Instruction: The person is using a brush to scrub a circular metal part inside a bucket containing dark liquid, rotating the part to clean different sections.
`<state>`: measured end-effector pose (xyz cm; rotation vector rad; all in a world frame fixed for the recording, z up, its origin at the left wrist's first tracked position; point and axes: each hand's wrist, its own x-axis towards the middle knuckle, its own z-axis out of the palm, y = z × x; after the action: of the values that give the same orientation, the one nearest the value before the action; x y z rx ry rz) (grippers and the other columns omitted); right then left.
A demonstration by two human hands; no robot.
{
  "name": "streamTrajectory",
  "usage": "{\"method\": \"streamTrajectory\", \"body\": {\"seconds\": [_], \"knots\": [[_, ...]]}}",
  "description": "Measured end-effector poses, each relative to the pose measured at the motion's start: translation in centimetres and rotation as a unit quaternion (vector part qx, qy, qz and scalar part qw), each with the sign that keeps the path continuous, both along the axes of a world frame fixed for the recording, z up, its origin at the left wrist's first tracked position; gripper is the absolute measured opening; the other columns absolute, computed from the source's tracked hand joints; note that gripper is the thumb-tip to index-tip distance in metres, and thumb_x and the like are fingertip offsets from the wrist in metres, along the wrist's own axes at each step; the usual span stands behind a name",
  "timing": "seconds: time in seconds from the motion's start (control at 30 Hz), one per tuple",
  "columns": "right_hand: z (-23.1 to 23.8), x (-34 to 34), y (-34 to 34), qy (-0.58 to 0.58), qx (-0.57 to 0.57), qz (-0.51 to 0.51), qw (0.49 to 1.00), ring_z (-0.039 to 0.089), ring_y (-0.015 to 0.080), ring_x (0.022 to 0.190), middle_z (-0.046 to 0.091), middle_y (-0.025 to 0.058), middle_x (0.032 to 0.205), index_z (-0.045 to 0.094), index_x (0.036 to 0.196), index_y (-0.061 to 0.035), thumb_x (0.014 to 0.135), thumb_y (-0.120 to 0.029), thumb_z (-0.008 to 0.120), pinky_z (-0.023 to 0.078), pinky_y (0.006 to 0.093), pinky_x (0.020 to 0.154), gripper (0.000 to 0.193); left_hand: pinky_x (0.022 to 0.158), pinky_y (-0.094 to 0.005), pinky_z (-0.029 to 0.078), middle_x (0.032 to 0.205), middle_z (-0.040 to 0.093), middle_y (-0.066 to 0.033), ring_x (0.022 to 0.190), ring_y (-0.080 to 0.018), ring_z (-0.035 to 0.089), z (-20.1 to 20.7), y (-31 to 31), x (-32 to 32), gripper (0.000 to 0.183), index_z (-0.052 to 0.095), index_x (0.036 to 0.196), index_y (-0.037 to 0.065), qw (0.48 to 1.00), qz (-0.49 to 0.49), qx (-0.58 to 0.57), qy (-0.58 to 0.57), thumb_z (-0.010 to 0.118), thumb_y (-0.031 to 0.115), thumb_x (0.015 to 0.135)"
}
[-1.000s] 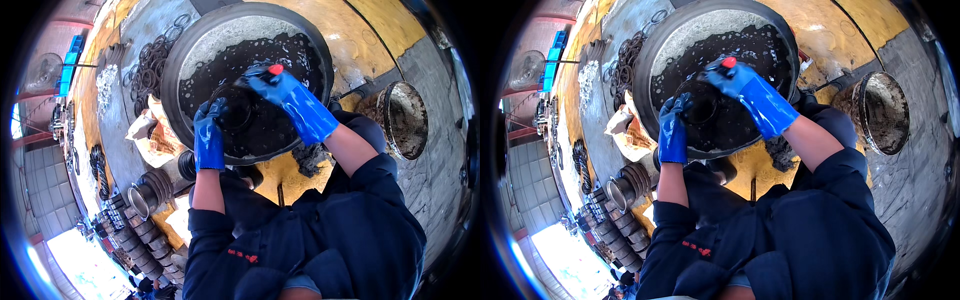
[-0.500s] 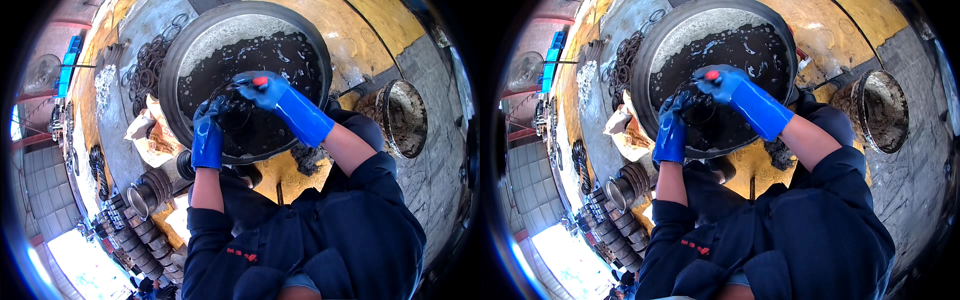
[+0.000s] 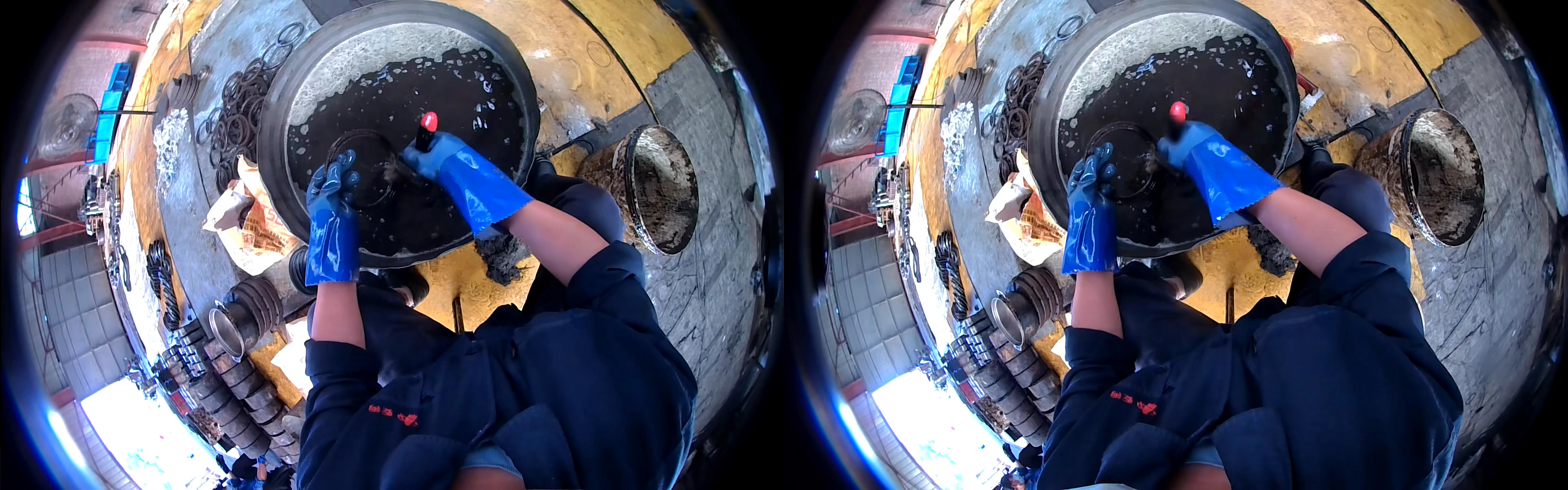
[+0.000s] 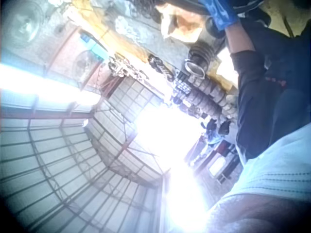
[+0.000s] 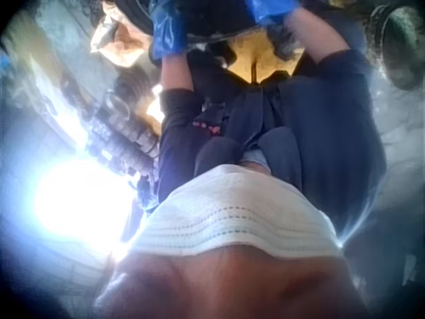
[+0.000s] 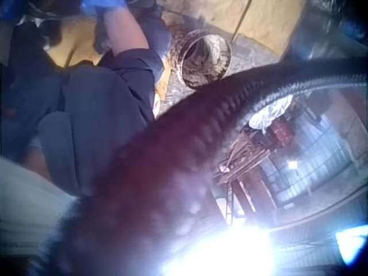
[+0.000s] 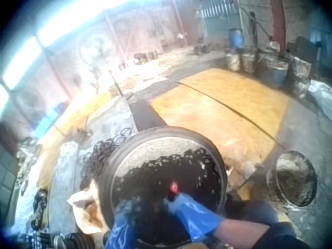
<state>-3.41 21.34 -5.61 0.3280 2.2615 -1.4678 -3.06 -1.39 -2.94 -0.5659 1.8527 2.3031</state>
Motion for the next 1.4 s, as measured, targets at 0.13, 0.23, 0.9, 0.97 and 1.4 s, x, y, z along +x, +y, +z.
{"method": "streamTrajectory", "body": {"seconds": [0.13,0.23,0.9,0.97,1.4], "knots": [[-2.8,0.9,-0.8,-0.049,-0.034,-0.023,0.998,0.069,0.021,0.081,0.073,0.0109,0.089,0.073,0.096,-0.0043,0.08,-0.039,0.071,0.053,0.0343,0.079,0.038,0.056,-0.0194,0.043,0.109,0.074,-0.0089,0.072,-0.0101,0.064,-0.1,0.5,-0.2,0.017,0.07,0.109,0.007,1.0,0.009,-0.004,0.005,0.066,0.013,0.094],[-3.8,1.3,-0.4,-0.04,-0.093,-0.01,0.995,0.068,0.0219,0.084,0.073,0.0109,0.09,0.072,0.1,-0.0024,0.079,-0.038,0.073,0.052,0.0346,0.081,0.041,0.057,-0.019,0.043,0.108,0.074,-0.0092,0.074,-0.0109,0.065,-0.1,0.9,-0.3,0.017,0.07,0.109,0.006,0.999,0.018,-0.013,0.023,0.065,0.013,0.094],[0.0,0.1,0.7,0.32,-0.016,-0.015,0.947,0.069,0.0302,0.097,0.072,0.0115,0.107,0.07,0.116,-0.0182,0.085,-0.031,0.071,0.056,0.0399,0.086,0.033,0.059,-0.0219,0.052,0.105,0.074,-0.0106,0.076,-0.0129,0.068,-1.0,1.4,-0.4,0.021,0.068,0.112,0.003,0.999,-0.025,0.028,-0.029,0.064,0.014,0.094],[-0.7,0.0,0.8,0.2,-0.006,-0.018,0.98,0.069,0.0326,0.095,0.072,0.0147,0.102,0.071,0.112,-0.0136,0.084,-0.036,0.07,0.055,0.0408,0.084,0.036,0.057,-0.0206,0.049,0.106,0.074,-0.0103,0.072,-0.0116,0.067,0.2,1.5,-0.3,0.021,0.068,0.113,0.003,0.999,-0.027,0.017,-0.021,0.065,0.013,0.094],[0.1,1.3,2.1,0.029,-0.175,-0.003,0.984,0.069,0.0262,0.09,0.073,0.0159,0.095,0.072,0.104,-0.0033,0.083,-0.038,0.069,0.052,0.0371,0.083,0.041,0.057,-0.0225,0.042,0.125,0.068,-0.0107,0.093,-0.0182,0.068,-0.4,-0.4,-0.9,0.029,0.061,0.122,0.007,0.998,0.003,-0.031,0.06,0.06,0.022,0.098]]}}
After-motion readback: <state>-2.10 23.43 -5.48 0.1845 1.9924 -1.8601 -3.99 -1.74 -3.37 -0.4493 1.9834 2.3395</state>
